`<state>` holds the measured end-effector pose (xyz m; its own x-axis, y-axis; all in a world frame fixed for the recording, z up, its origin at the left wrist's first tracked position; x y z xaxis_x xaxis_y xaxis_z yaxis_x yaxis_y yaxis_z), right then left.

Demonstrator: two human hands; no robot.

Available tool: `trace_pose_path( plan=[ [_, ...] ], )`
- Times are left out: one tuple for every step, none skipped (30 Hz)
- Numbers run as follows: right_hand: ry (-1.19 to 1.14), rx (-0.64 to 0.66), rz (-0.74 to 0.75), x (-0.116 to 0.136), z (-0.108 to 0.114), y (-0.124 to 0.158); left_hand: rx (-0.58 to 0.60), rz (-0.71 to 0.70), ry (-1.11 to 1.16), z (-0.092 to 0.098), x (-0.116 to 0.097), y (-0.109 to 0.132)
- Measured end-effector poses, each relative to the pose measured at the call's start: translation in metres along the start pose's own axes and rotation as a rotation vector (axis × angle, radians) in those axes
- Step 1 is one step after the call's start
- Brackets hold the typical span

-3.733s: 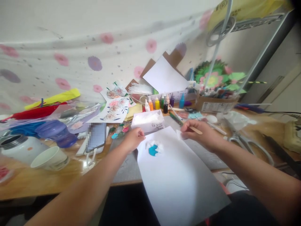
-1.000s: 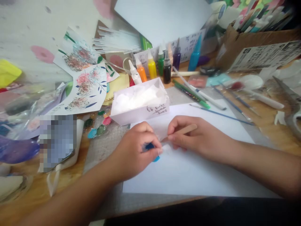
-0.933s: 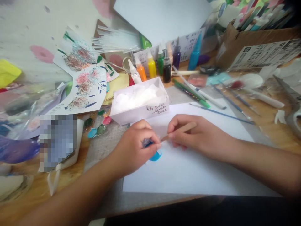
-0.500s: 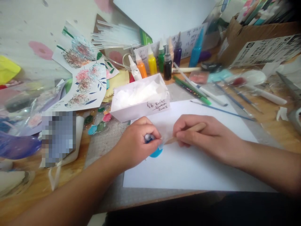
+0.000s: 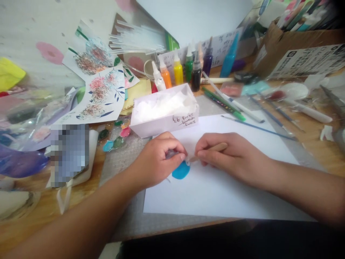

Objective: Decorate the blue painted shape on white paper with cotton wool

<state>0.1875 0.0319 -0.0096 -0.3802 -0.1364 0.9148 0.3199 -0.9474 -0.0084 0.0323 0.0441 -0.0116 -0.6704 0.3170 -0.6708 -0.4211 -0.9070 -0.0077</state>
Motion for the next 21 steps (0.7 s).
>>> trace_pose_path(
  plan=[
    [0.02, 0.0, 0.009, 0.001, 0.0, -0.001, 0.001, 0.006, 0.007, 0.0, 0.001, 0.0],
    [0.049, -0.002, 0.025, 0.002, -0.001, -0.003, 0.002, 0.01, 0.013, 0.001, 0.002, 0.0],
    [0.081, -0.006, 0.043, 0.004, -0.001, -0.004, 0.002, 0.01, 0.018, 0.001, 0.002, 0.0],
    [0.109, -0.012, 0.056, 0.005, -0.002, -0.005, 0.0, 0.008, 0.021, 0.001, 0.003, 0.0],
    [0.123, -0.017, 0.058, 0.006, -0.002, -0.007, -0.001, 0.004, 0.023, 0.001, 0.003, -0.001],
    [0.115, -0.016, 0.043, 0.006, -0.002, -0.008, -0.003, -0.001, 0.026, 0.001, 0.003, -0.001],
    [0.082, -0.007, 0.011, 0.005, -0.002, -0.009, -0.005, -0.003, 0.031, 0.001, 0.003, -0.001],
    [0.027, 0.008, -0.036, 0.002, -0.002, -0.009, -0.008, -0.001, 0.043, 0.002, 0.003, -0.001],
    [-0.048, 0.019, -0.087, -0.001, -0.002, -0.009, -0.012, 0.005, 0.062, 0.002, 0.003, -0.001],
    [-0.143, 0.021, -0.137, -0.004, -0.001, -0.009, -0.016, 0.019, 0.094, 0.002, 0.004, -0.001],
    [-0.247, 0.008, -0.182, -0.008, 0.0, -0.009, -0.017, 0.043, 0.137, 0.003, 0.006, 0.0],
    [-0.351, -0.021, -0.215, -0.012, 0.002, -0.009, -0.015, 0.075, 0.188, 0.003, 0.008, 0.0],
    [-0.445, -0.059, -0.238, -0.016, 0.004, -0.01, -0.014, 0.11, 0.24, 0.004, 0.011, 0.001],
    [-0.515, -0.091, -0.254, -0.018, 0.006, -0.009, -0.016, 0.139, 0.283, 0.005, 0.014, 0.002],
    [-0.557, -0.114, -0.262, -0.02, 0.008, -0.009, -0.023, 0.151, 0.308, 0.007, 0.016, 0.002],
    [-0.565, -0.122, -0.261, -0.02, 0.009, -0.008, -0.034, 0.139, 0.309, 0.01, 0.017, 0.003],
    [-0.547, -0.12, -0.245, -0.018, 0.009, -0.007, -0.044, 0.104, 0.285, 0.014, 0.017, 0.003],
    [-0.51, -0.11, -0.214, -0.014, 0.009, -0.006, -0.046, 0.051, 0.243, 0.018, 0.016, 0.004],
    [-0.454, -0.094, -0.175, -0.009, 0.008, -0.003, -0.036, -0.005, 0.193, 0.021, 0.015, 0.005],
    [-0.382, -0.075, -0.135, -0.003, 0.006, -0.001, -0.016, -0.054, 0.145, 0.024, 0.013, 0.006],
    [-0.299, -0.053, -0.099, 0.003, 0.004, 0.002, 0.01, -0.089, 0.107, 0.026, 0.011, 0.008]
  ],
)
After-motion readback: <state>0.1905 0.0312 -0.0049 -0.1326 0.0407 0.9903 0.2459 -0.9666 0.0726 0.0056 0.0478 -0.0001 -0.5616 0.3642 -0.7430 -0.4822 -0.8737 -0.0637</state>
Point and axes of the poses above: each hand's wrist, its own y-axis away from the middle knuckle, its own z-axis out of the back of the hand, x = y × z, the point moved 4 cm from there along -y, towards the middle knuckle, and after that the axes turned 10 degrees about -x, right-handed, at the moved point
